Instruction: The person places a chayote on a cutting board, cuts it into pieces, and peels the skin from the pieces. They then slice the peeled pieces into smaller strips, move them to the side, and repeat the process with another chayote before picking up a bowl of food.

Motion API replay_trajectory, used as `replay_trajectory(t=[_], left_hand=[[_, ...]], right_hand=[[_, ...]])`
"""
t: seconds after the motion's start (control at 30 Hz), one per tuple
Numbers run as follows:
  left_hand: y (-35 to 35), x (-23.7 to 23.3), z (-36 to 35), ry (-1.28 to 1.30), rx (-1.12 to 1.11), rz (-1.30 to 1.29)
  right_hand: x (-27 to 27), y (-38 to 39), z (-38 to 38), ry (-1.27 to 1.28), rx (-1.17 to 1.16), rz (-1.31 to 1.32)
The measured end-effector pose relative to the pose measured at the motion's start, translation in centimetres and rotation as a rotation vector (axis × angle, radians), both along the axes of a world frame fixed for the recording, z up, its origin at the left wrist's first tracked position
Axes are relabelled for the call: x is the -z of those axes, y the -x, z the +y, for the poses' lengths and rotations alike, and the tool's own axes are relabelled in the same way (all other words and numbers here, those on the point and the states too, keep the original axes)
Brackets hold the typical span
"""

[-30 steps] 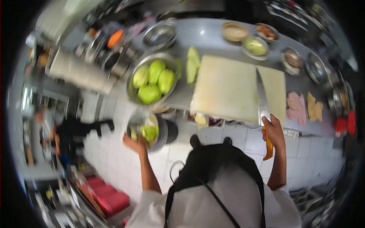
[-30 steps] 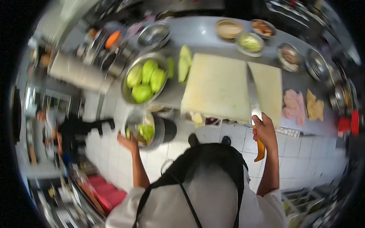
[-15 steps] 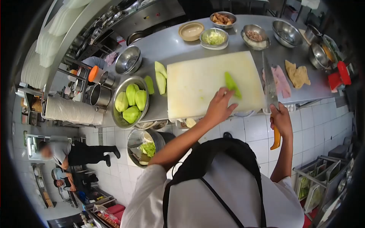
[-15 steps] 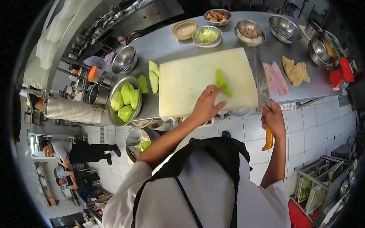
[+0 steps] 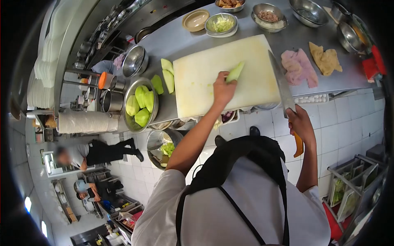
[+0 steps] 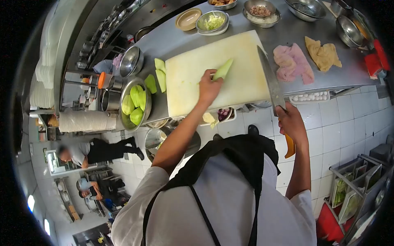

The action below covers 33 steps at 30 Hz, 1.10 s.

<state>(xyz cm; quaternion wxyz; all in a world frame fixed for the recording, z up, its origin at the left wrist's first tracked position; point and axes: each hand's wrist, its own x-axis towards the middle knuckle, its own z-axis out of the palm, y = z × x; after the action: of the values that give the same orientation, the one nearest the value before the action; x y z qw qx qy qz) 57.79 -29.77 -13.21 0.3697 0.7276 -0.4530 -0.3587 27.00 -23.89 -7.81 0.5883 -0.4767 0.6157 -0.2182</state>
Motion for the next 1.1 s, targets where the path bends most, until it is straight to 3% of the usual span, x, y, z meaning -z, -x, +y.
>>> replay_trajectory(t=[0.13,0.27,0.4,0.43,0.53,0.93,1.1], left_hand=[[-4.7,-0.1,2.8,-0.017,-0.197,0.371],[-9.2,0.1,5.7,-0.017,-0.299,0.413],[-12.1,-0.4,7.9,-0.004,-0.243,0.064],[-12.9,0.2,8.2,0.026,-0.177,-0.242],[-13.3,-0.1,8.9,0.160,-0.088,-0.497],[-13.6,0.5,9.1,0.220,-0.049,-0.534],[-13.4,0.2,9.6,0.274,-0.030,-0.698]], right_hand=[[0.2,-1.9,-0.4,-0.061,-0.131,0.017],[0.2,-4.1,-0.6,-0.093,-0.251,-0.011],[-0.2,-6.3,-1.0,-0.202,-0.387,-0.028],[0.1,-6.7,-1.0,-0.220,-0.409,-0.042],[1.0,-8.0,-0.9,-0.238,-0.436,-0.102],[1.7,-10.6,-0.4,-0.310,-0.453,-0.148],[0.3,-11.4,0.2,-0.274,-0.490,-0.084]])
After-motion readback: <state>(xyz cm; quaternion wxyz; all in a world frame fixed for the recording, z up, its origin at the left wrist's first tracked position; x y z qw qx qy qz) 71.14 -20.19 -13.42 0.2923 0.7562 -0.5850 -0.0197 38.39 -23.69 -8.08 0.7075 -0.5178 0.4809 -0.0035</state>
